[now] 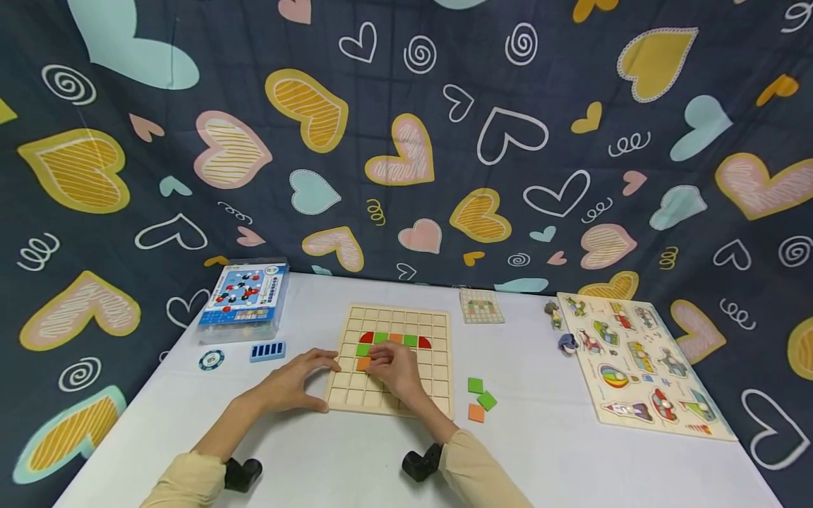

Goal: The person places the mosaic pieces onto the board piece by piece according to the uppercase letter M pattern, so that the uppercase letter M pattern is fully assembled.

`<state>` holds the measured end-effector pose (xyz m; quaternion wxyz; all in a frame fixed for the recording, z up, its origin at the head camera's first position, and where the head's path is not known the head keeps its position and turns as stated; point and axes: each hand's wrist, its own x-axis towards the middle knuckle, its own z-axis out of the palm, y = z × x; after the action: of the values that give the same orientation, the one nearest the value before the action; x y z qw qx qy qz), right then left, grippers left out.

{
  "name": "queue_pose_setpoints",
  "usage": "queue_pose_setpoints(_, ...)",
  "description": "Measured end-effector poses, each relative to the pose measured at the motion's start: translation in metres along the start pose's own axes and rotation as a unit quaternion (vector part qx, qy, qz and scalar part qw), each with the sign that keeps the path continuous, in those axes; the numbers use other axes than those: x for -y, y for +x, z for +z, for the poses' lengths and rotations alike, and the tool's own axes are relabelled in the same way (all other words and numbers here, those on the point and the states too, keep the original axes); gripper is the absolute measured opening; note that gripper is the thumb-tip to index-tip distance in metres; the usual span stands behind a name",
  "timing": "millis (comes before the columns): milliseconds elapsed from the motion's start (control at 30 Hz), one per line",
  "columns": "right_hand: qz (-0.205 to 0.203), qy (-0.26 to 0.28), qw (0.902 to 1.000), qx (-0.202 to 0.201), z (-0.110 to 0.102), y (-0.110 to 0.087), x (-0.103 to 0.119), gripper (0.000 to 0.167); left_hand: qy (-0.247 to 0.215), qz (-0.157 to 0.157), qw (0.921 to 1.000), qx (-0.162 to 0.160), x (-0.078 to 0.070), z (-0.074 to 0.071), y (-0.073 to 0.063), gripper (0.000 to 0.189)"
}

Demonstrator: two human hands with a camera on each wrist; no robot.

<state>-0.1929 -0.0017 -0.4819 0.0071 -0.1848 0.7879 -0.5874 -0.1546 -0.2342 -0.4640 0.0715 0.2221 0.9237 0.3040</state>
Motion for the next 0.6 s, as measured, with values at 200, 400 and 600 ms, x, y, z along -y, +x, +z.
queue_pose_setpoints(200,0.01,-0.011,0.9999,0.001,0.001,-0.001,0.004,0.024,0.002,0.001,1.0,0.003,0.0,0.0,0.001,0.059)
queue_pose_setpoints(400,0.01,0.025,0.9996,0.013,-0.012,-0.006,0.005,0.024,0.0,-0.005,1.0,0.003,-0.001,0.0,0.003,0.058)
queue_pose_setpoints(600,0.021,0.043,0.9983,0.031,-0.051,-0.027,0.022,0.026,0.003,-0.012,0.9999,0.003,0.001,0.003,0.002,0.06)
